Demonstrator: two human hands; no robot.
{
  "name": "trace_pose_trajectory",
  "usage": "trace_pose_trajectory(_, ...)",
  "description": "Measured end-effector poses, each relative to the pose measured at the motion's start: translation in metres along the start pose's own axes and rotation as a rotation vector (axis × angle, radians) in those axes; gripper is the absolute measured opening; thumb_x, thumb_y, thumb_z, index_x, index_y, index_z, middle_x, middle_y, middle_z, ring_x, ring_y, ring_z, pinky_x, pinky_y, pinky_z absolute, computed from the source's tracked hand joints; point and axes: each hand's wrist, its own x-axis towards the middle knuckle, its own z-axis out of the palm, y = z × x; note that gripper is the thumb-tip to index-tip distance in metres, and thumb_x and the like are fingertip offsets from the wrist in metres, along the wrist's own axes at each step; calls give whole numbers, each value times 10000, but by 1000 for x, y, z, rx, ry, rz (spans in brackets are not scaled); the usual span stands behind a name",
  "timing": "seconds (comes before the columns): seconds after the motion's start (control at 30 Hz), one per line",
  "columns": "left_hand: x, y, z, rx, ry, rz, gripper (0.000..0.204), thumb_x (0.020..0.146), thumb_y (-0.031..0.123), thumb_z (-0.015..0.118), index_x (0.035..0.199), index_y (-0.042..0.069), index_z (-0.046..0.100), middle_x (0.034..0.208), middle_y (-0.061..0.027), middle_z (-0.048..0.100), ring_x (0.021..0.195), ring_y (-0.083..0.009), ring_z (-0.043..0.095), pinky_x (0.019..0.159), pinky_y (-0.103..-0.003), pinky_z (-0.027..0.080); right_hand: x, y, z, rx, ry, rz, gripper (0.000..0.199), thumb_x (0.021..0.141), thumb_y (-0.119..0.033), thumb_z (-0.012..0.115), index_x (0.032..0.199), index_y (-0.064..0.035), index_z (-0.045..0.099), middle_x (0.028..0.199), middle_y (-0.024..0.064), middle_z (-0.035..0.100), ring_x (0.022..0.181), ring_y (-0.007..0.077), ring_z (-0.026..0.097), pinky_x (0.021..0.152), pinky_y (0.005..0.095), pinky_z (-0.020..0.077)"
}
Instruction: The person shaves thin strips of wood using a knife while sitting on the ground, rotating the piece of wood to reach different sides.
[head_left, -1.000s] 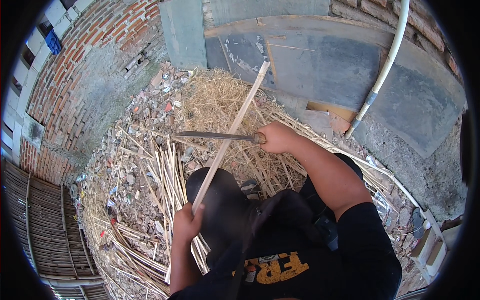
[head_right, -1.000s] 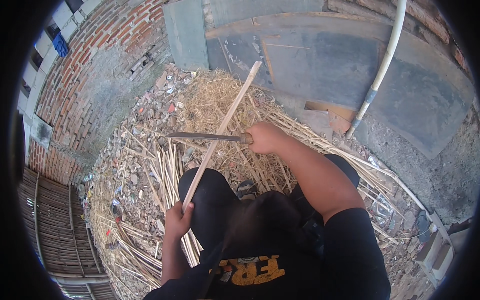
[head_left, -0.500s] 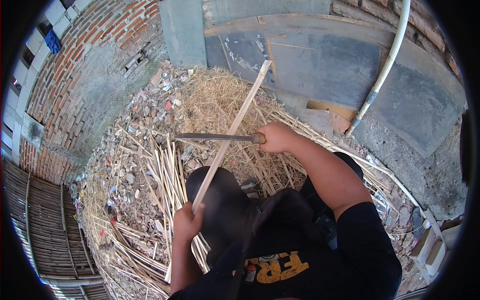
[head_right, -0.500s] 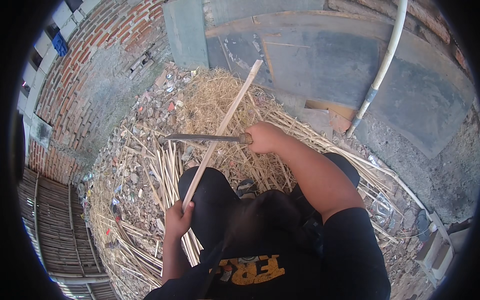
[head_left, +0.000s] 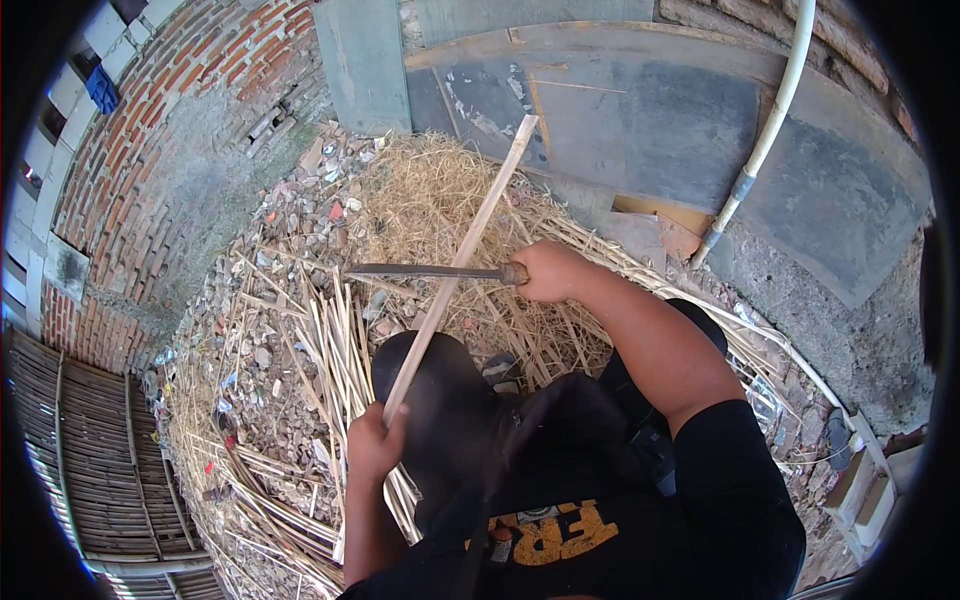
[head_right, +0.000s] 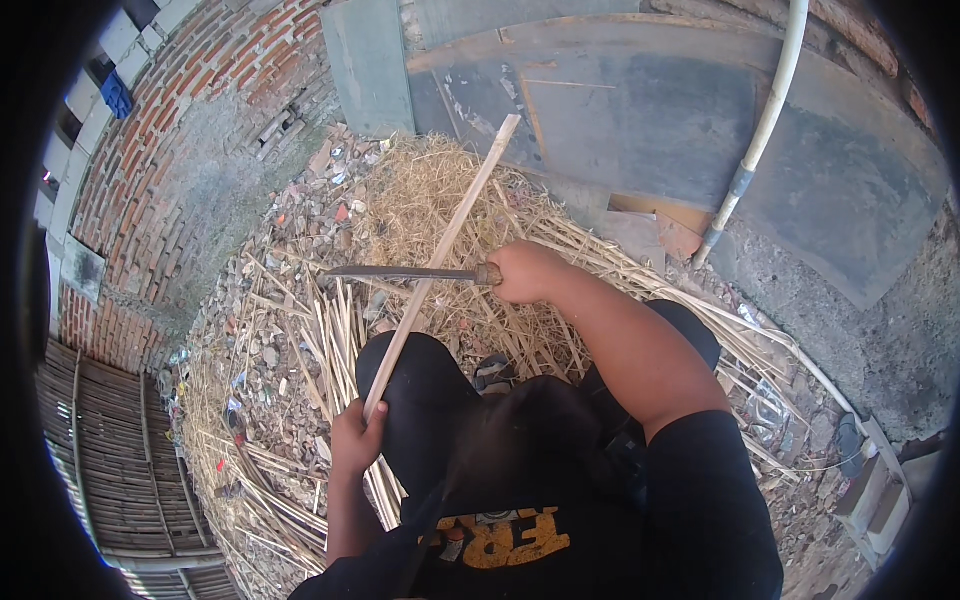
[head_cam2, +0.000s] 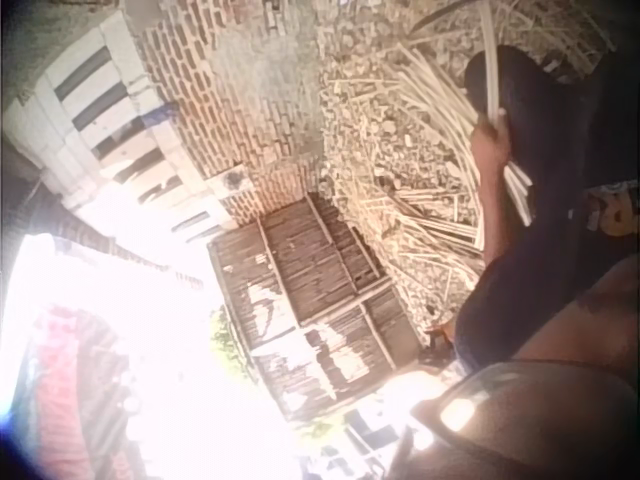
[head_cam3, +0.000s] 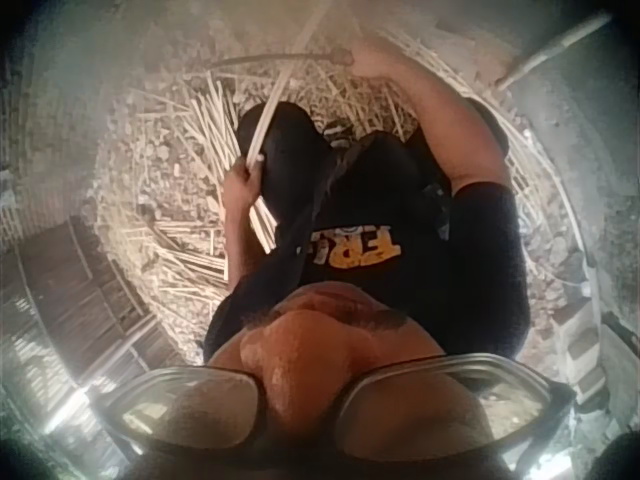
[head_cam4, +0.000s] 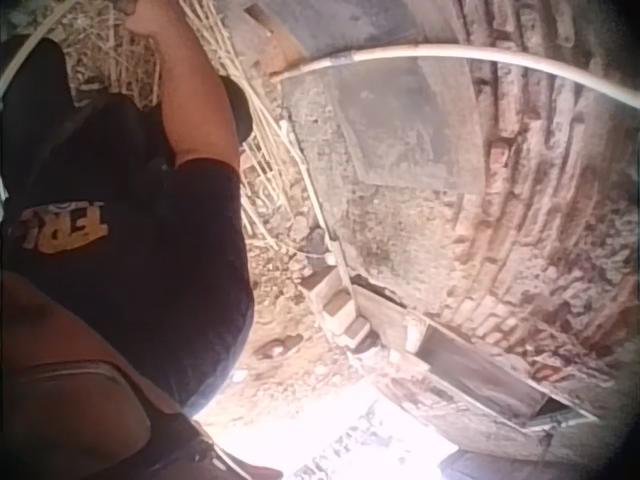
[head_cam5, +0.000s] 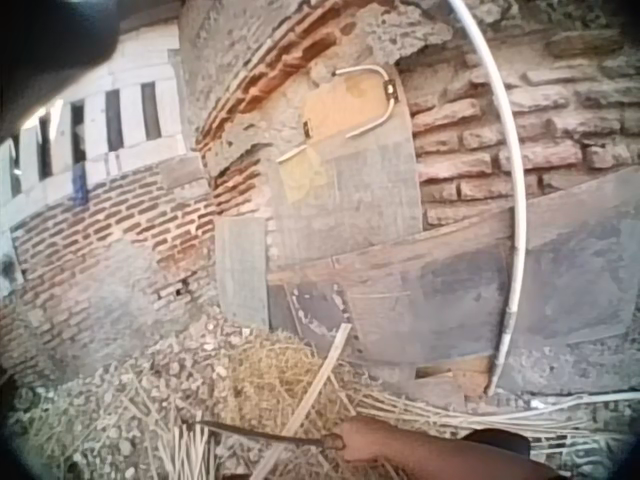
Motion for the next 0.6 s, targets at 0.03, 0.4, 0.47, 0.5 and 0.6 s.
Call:
trace_pose_trajectory(0.03, 0, 1, 0, 0, -2, 0, 474, 945, 414, 654, 761, -17, 584, 618, -255, 593, 620, -467, 623, 581, -500, 481, 0, 0, 0, 5, 1, -8, 232, 735, -201, 689, 925, -66, 696, 841, 181, 697, 841, 384, 687, 745, 485, 541)
trace_pose_trajectory(0.4, 0, 5, -1, -15, -5, -36, 471, 935, 417, 669, 770, -20, 605, 609, -243, 590, 596, -440, 625, 572, -485, 478, 1, 2, 3, 15, 5, -7, 217, 744, -210, 693, 909, -69, 686, 833, 177, 691, 820, 377, 684, 730, 480, 534)
trace_pose_trajectory(0.47, 0, 4, 0, -18, -1, -38, 473, 933, 415, 673, 762, -20, 600, 598, -235, 582, 577, -428, 617, 563, -478, 471, 1, 3, 3, 27, 1, -7, 209, 744, -208, 690, 899, -69, 683, 826, 175, 688, 813, 373, 683, 725, 477, 533)
trace_pose_trajectory(0.5, 0, 3, 0, -22, 5, -40, 476, 931, 413, 677, 754, -21, 596, 587, -228, 575, 559, -416, 609, 553, -472, 465, 1, 3, 4, 35, 5, -12, 202, 742, -207, 687, 890, -69, 680, 820, 173, 685, 806, 371, 681, 721, 475, 532)
trace_pose_trajectory(0.6, 1, 4, 0, -31, 9, -42, 474, 927, 402, 687, 740, -22, 587, 568, -215, 561, 527, -398, 589, 534, -460, 450, 2, 4, 5, 41, 12, -18, 194, 739, -206, 684, 877, -70, 674, 813, 171, 682, 797, 367, 679, 716, 472, 531)
